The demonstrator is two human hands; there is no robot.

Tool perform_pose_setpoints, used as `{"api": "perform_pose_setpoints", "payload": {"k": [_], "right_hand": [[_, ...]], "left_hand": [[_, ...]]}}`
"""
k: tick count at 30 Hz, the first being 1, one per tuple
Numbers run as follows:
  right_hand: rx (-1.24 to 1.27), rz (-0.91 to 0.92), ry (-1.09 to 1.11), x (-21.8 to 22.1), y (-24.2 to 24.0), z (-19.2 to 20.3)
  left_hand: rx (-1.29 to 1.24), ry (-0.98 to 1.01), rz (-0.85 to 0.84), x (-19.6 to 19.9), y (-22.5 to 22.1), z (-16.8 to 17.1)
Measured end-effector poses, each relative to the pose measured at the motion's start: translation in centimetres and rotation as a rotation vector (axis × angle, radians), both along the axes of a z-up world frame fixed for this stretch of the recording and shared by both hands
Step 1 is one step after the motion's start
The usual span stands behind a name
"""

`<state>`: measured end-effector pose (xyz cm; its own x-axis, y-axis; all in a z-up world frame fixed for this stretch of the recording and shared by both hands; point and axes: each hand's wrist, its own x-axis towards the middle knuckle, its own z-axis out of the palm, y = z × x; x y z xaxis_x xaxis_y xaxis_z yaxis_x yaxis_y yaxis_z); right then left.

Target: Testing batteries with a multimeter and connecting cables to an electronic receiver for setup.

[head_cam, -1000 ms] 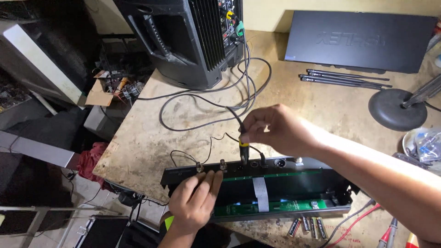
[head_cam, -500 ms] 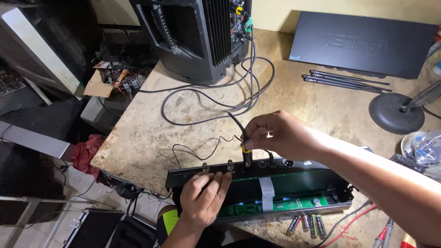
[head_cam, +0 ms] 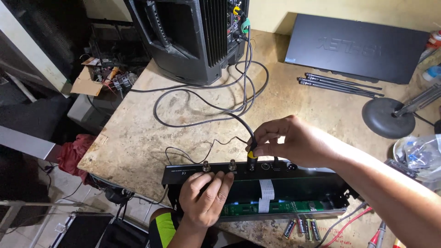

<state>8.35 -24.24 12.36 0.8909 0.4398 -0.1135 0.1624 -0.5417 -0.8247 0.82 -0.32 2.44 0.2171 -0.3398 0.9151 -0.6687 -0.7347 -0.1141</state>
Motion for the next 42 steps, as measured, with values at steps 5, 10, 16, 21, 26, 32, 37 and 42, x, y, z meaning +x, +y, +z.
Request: {"api": "perform_pose_setpoints", "payload": {"k": [5,10,16,21,26,32,37,42], "right_hand": [[-0.14,-0.091,0.116,0.1,0.1,0.8],[-0.297,-0.021,0.076,0.1,0.3,1.9],[-0.274,-0.089,0.092,0.6,0.2,1.5],[-0.163,-0.059,-0.006,5.5,0.1,1.9],[-0.344,0.009,0.253,12.3,2.0,-1.9],[-1.13,0.533,-0.256,17.7,4.7,-12.7],[-1.146,0.527,-0.293,23.1,5.9,-17.2],[-1.171,0.32,-0.525,26.6,5.1,-17.0]], "left_hand": [[0.006,-0.04,0.028,0.5,-0.2,0.1],[-0.013,0.034,0.03,0.6,-0.3,-1.4],[0.018,0.028,0.022,1.6,-0.6,0.6],[-0.064,0.105,0.016,1.6,-1.3,0.6],[-0.05,0.162,0.034,0.3,-1.7,0.8],[-0.065,0.241,0.121,2.0,-1.0,0.1],[-0.043,0.383,0.03,6.1,0.1,-1.6],[0.003,0.507,0.003,11.2,0.7,-7.7]]}}
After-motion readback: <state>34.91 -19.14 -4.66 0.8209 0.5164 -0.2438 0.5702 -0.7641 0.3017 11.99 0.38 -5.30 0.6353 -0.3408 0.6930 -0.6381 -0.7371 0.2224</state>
